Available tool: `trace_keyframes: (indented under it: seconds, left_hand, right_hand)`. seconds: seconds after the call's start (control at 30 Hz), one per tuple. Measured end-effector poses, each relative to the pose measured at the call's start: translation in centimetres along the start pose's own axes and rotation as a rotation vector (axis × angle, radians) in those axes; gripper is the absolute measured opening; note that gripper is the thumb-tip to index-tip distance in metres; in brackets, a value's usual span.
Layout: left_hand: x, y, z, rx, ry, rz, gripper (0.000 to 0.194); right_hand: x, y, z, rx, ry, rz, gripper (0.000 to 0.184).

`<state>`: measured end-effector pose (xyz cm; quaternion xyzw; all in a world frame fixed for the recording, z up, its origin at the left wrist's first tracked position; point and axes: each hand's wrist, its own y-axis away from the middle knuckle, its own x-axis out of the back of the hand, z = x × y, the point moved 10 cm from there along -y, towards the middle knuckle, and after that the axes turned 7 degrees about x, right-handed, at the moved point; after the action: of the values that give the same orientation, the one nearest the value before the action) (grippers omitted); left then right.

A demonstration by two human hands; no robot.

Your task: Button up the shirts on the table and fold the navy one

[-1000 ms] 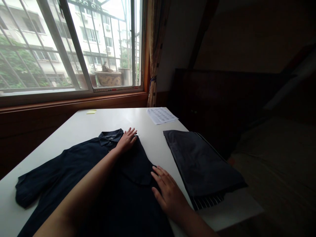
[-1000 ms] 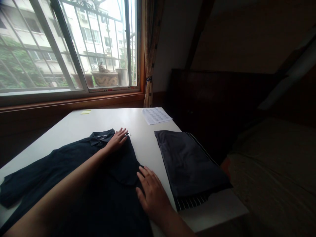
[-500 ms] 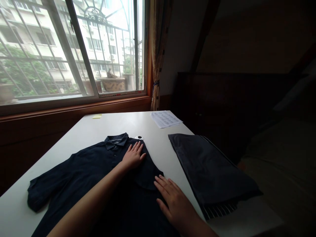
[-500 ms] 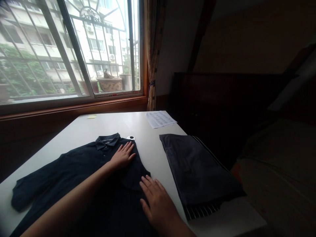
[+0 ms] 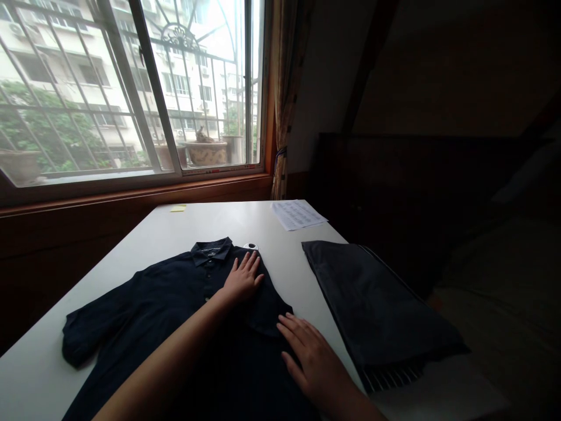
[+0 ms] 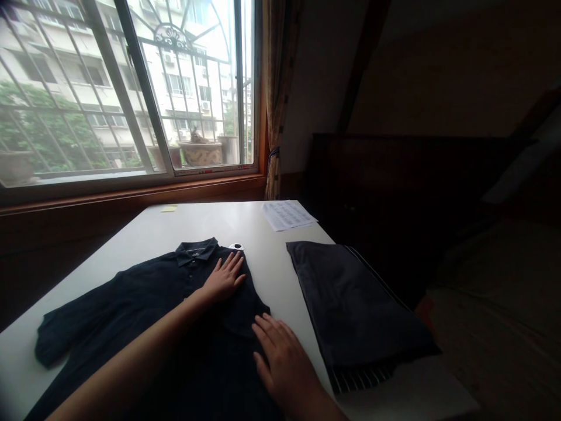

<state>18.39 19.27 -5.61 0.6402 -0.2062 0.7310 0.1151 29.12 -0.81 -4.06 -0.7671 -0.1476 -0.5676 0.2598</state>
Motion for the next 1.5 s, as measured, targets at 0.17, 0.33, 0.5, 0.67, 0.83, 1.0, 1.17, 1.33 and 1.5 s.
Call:
trace_keyframes:
  seconds: [0.17, 0.33, 0.5, 0.67, 0.83, 1.0, 1.17, 1.33, 1.5]
  left_hand:
    - [0.5, 5.5, 3.9, -0.224, 0.019, -0.008, 0.062]
    - [0.9, 8.9, 3.9, -0.299, 0.049, -0.013, 0.066]
    - [0.7, 6.9, 1.3, -0.201, 0.047, -0.041, 0.068]
    - [0.1, 4.0, -0.4, -0.101, 0.02, -0.042, 0.07]
    - [1.2, 1.8, -0.5, -0.061, 0.015, 0.032, 0.064]
    - [1.2, 0.6, 1.5, -0.193, 0.021, 0.029, 0.057]
    - [-0.3, -0.4, 1.3, -0.195, 0.021, -0.037, 0.06]
    - [-0.1, -1.5, 0.5, -0.141, 0.018, -0.037, 0.06]
    - [1.0, -1.0, 0.4, -0.129, 0.042, -0.011, 0.058]
  right_hand:
    - [0.8, 0.0, -0.3, 0.001, 0.007, 0.063, 0.048]
    - [1.5, 0.0, -0.9, 0.002, 0.023, 0.114, 0.044]
    - [2.2, 0.2, -1.1, -0.007, 0.019, 0.178, 0.038]
    - [2.5, 0.1, -1.3, 0.006, -0.015, 0.166, 0.037]
    - [2.2, 0.1, -1.3, 0.023, -0.002, 0.139, 0.041]
    - [1.3, 0.1, -1.2, 0.052, 0.015, 0.076, 0.061]
    - [-0.1, -0.1, -0.9, 0.059, -0.047, -0.077, 0.059]
    - [0.2, -0.1, -1.0, 0.07, -0.058, -0.058, 0.054]
    - [0.6, 0.2, -1.3, 0.079, -0.03, -0.03, 0.052]
